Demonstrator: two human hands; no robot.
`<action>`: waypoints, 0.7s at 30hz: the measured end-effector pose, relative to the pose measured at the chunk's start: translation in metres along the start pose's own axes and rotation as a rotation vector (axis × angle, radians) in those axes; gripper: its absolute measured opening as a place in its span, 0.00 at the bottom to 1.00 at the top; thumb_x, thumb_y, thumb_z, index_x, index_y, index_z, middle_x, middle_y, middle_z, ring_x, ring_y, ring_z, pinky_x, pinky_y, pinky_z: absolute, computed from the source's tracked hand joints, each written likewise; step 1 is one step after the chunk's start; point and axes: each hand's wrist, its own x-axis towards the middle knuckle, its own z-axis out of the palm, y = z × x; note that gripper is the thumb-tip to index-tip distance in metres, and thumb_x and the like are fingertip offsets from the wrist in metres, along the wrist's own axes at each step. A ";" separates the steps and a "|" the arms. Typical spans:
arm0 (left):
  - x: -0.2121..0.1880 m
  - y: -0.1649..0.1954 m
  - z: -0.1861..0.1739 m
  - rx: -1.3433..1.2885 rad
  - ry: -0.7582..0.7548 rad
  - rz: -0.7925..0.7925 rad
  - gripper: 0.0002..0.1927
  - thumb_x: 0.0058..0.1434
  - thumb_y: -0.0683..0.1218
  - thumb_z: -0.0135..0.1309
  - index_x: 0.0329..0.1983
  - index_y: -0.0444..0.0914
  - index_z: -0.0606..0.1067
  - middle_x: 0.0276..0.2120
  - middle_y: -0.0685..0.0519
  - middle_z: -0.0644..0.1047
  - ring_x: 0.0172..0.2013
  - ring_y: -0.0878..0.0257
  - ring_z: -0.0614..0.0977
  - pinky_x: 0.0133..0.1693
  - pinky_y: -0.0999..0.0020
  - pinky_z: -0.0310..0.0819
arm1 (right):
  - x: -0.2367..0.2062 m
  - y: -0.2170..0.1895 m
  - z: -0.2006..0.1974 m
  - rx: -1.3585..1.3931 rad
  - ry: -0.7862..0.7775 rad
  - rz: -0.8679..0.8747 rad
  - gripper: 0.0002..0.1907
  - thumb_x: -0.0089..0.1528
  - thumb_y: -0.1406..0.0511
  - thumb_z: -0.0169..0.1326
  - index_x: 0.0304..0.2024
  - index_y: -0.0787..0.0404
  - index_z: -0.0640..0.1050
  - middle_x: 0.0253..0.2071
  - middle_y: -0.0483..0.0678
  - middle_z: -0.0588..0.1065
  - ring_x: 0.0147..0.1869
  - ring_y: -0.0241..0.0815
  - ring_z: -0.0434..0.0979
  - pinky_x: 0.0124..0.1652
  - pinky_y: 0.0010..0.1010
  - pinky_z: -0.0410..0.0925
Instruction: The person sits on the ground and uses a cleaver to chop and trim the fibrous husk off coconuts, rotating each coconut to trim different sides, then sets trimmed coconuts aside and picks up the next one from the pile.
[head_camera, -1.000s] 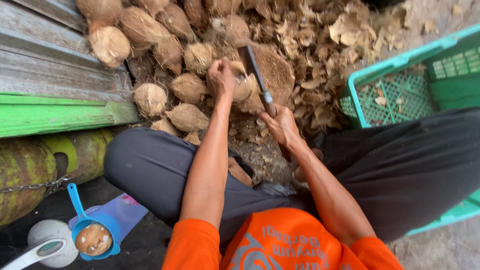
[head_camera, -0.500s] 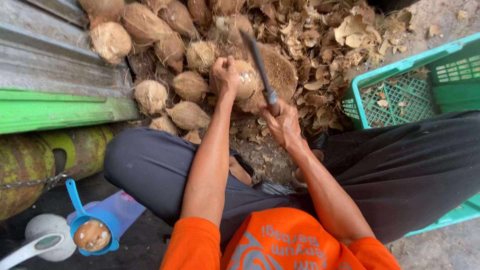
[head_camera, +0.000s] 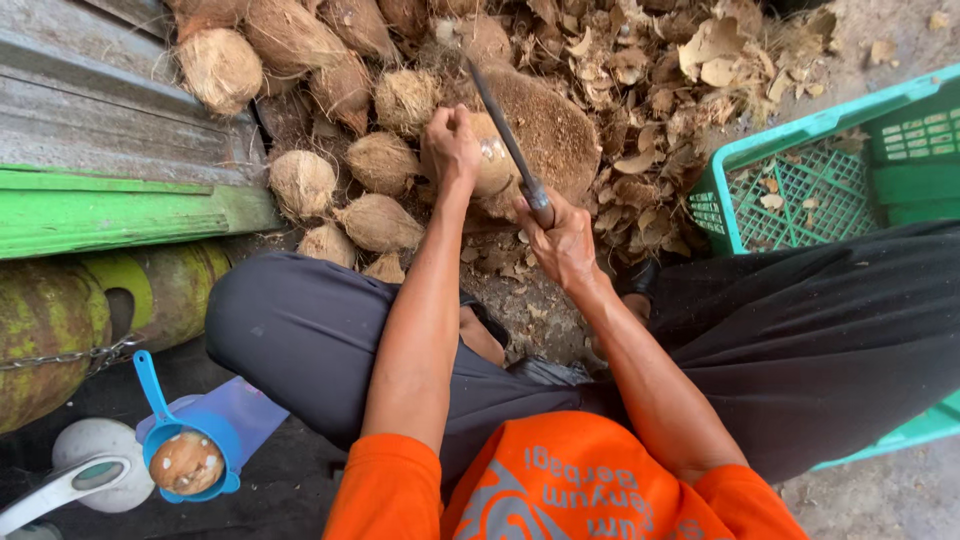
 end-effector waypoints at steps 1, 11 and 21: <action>-0.001 -0.001 0.000 -0.032 -0.014 0.012 0.16 0.68 0.55 0.43 0.25 0.46 0.69 0.23 0.60 0.70 0.24 0.66 0.69 0.30 0.68 0.63 | 0.005 0.005 0.002 0.005 -0.043 0.108 0.18 0.70 0.55 0.49 0.33 0.61 0.76 0.19 0.44 0.72 0.19 0.40 0.67 0.20 0.39 0.64; -0.004 -0.011 0.005 -0.028 0.029 0.114 0.19 0.71 0.55 0.44 0.25 0.42 0.67 0.23 0.56 0.70 0.26 0.64 0.71 0.34 0.63 0.66 | 0.006 0.013 -0.001 0.030 0.048 0.007 0.19 0.66 0.59 0.58 0.26 0.63 0.72 0.19 0.46 0.71 0.22 0.39 0.69 0.24 0.37 0.64; -0.002 -0.012 -0.002 -0.061 0.017 0.162 0.18 0.67 0.58 0.42 0.24 0.47 0.69 0.21 0.62 0.72 0.22 0.68 0.70 0.28 0.67 0.65 | 0.006 0.006 -0.004 -0.014 -0.023 0.125 0.22 0.68 0.55 0.57 0.25 0.61 0.72 0.19 0.44 0.68 0.21 0.36 0.63 0.22 0.33 0.59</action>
